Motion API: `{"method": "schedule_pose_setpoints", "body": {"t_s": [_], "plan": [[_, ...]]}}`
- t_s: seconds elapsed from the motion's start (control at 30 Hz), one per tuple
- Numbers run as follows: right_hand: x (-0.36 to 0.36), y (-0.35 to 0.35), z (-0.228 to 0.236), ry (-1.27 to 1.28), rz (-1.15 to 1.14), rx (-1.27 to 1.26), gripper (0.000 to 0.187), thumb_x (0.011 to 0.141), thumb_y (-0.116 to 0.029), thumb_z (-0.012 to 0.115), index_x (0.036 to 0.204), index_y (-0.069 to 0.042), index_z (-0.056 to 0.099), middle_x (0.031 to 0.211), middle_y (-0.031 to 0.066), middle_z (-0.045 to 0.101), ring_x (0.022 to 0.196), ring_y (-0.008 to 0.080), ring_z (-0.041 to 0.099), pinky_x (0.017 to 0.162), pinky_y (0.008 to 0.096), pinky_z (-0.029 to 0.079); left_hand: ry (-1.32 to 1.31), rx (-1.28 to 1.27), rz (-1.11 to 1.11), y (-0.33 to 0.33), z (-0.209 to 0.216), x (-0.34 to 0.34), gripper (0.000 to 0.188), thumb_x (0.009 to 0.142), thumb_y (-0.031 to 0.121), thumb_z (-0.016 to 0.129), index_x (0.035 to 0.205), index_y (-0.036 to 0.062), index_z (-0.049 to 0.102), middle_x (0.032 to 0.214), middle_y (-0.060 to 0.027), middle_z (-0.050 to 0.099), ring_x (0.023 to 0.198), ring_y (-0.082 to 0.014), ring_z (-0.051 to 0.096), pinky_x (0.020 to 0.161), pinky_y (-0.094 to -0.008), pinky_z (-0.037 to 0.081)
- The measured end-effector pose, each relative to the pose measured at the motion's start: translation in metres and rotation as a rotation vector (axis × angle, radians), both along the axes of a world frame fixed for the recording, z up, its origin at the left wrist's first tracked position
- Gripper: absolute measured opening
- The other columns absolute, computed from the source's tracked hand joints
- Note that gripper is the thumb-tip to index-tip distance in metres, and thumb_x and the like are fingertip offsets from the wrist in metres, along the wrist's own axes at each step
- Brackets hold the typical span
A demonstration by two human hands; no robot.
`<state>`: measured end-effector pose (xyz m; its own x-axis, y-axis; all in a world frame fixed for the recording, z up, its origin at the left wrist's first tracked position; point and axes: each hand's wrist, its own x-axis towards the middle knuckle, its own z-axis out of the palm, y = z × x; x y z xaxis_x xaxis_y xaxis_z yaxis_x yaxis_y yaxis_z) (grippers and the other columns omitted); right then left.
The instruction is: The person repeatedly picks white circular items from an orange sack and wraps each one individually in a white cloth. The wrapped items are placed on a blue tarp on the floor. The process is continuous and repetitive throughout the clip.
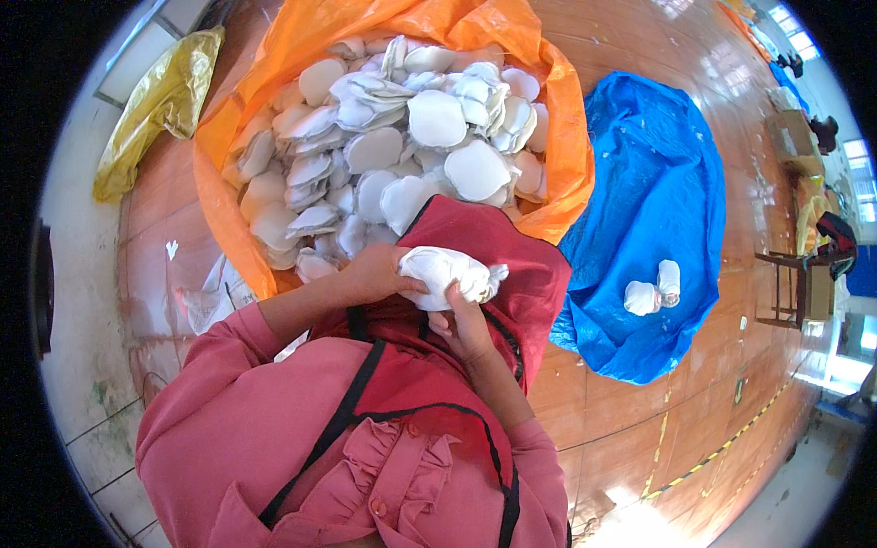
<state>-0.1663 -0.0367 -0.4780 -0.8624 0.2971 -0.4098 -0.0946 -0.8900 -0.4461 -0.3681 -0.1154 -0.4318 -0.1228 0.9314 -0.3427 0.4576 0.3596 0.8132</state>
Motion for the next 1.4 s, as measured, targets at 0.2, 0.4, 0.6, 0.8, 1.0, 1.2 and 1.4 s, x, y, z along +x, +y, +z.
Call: {"method": "schedule_pose_setpoints", "body": {"t_s": [0.2,0.4,0.6,0.8,1.0,1.2,1.4], "plan": [[0.010,-0.009,-0.006,0.082,-0.030,0.055,0.056,0.097,-0.051,0.055,0.129,-0.006,0.049,0.094,0.0037,0.059,0.054,0.0080,0.039,0.044,0.0203,0.029,-0.218,0.057,0.083,-0.015,-0.026,0.021,0.027,0.085,0.026,0.075,0.103,0.0066,0.073,0.089,-0.0138,0.073,0.080,-0.0237,0.070,0.076,-0.0345,0.052],[0.014,-0.008,-0.002,0.077,-0.039,0.114,0.060,0.092,-0.051,0.062,0.128,-0.005,0.049,0.097,0.0052,0.061,0.053,0.0092,0.042,0.044,0.0207,0.031,-0.327,0.063,0.079,-0.021,-0.030,0.026,0.027,0.086,0.022,0.075,0.105,0.0050,0.071,0.088,-0.0139,0.073,0.078,-0.0217,0.069,0.075,-0.0350,0.052],[0.007,-0.003,-0.006,0.018,0.142,0.369,0.051,0.088,-0.042,0.071,0.119,-0.005,0.053,0.085,0.0049,0.060,0.059,0.0123,0.055,0.046,0.0230,0.039,0.191,-0.013,-0.139,-0.011,-0.010,0.003,0.048,0.078,0.048,0.075,0.099,0.0051,0.069,0.086,-0.0192,0.070,0.081,-0.0380,0.067,0.073,-0.0455,0.051],[-0.015,-0.002,-0.001,0.009,0.079,0.244,0.031,0.089,-0.023,0.071,0.109,-0.006,0.056,0.075,0.0027,0.058,0.049,0.0092,0.044,0.041,0.0217,0.032,0.280,-0.003,-0.182,-0.004,0.010,0.009,0.050,0.074,0.052,0.075,0.100,0.0091,0.069,0.090,-0.0167,0.070,0.084,-0.0386,0.067,0.075,-0.0476,0.052],[-0.005,0.005,-0.005,0.159,0.195,0.127,0.034,0.086,-0.026,0.074,0.107,-0.003,0.060,0.081,0.0058,0.062,0.047,0.0046,0.039,0.039,0.0190,0.026,0.351,-0.205,-0.399,0.002,0.019,0.012,0.044,0.077,0.048,0.071,0.101,0.0110,0.070,0.093,-0.0156,0.071,0.086,-0.0362,0.068,0.074,-0.0475,0.053],[0.004,0.005,-0.014,0.183,0.218,0.160,0.036,0.085,-0.025,0.075,0.110,-0.002,0.061,0.083,0.0069,0.063,0.048,0.0057,0.041,0.040,0.0189,0.028,0.377,-0.209,-0.466,-0.001,-0.013,0.015,0.051,0.075,0.058,0.071,0.094,0.0109,0.072,0.085,-0.0160,0.071,0.083,-0.0364,0.069,0.071,-0.0478,0.053],[0.001,0.007,-0.008,0.120,0.048,0.147,0.045,0.084,-0.027,0.077,0.116,-0.002,0.058,0.087,0.0081,0.064,0.052,0.0078,0.045,0.041,0.0191,0.031,0.263,0.004,-0.171,-0.007,0.001,0.017,0.056,0.082,0.047,0.068,0.124,0.0115,0.059,0.102,-0.0150,0.070,0.094,-0.0346,0.068,0.080,-0.0456,0.052]]}}
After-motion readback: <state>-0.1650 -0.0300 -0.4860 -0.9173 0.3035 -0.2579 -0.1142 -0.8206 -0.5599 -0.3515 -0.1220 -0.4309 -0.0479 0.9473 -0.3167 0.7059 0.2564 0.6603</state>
